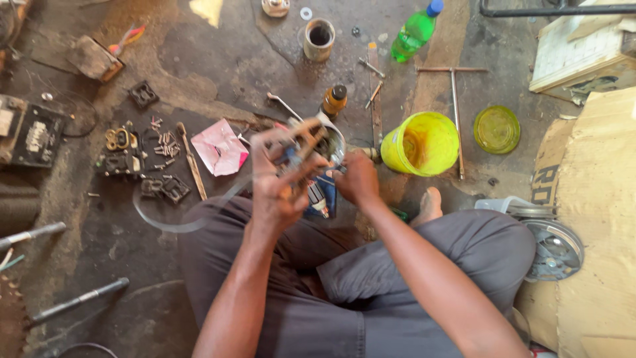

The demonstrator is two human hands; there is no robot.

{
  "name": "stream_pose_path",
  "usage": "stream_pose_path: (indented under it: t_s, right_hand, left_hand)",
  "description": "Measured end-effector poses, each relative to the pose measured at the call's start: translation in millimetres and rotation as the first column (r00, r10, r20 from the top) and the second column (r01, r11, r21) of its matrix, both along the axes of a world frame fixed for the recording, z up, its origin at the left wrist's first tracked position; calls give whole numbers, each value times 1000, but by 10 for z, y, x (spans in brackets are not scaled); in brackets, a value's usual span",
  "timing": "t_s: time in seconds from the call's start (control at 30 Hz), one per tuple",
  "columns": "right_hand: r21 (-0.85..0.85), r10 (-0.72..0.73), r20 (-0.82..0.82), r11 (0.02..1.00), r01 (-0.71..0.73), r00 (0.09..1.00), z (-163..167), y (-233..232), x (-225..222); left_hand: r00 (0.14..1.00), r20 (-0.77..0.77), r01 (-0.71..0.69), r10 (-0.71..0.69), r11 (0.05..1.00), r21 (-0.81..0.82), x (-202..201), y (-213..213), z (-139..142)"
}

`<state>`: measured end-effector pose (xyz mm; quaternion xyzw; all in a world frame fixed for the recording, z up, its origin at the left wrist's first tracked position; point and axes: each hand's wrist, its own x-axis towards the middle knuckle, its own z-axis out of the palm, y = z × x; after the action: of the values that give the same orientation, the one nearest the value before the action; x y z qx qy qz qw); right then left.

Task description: The person sits on the workshop floor repairing an electric starter motor. They hold the motor housing, pull the armature out of the casing, use a screwdriver on the housing, then reinsert the armature and press the components back together by hand.

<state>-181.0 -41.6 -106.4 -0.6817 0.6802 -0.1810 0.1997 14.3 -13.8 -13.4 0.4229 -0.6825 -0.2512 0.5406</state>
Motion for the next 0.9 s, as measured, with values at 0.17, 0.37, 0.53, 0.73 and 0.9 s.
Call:
stream_pose_path:
  t_s: [0.17,0.37,0.53,0.73,0.9]
  right_hand:
    - [126,-157,166,982,137,973,-181,27,8]
    - [-7,41,650,999,-48,759,-255,167,-76]
    - [71,-16,878,993,-97,478,-243,153,-23]
    - [4,-3,567,1000,1,824,-162,143,-69]
    - [-160,117,561,987,-31,820,-173,76,-106]
  left_hand:
    - [994,-6,110,-114,976,-188,-19,8,-8]
    - [974,-103,193,-203,976,-95,-59,95,-110]
    - [975,-73,202,-209,974,-101,-24,125,-137]
    - [978,-54,197,-203,975,-106,-38,150,-64]
    - [985,-3,166,-170,967,-191,-17,148,50]
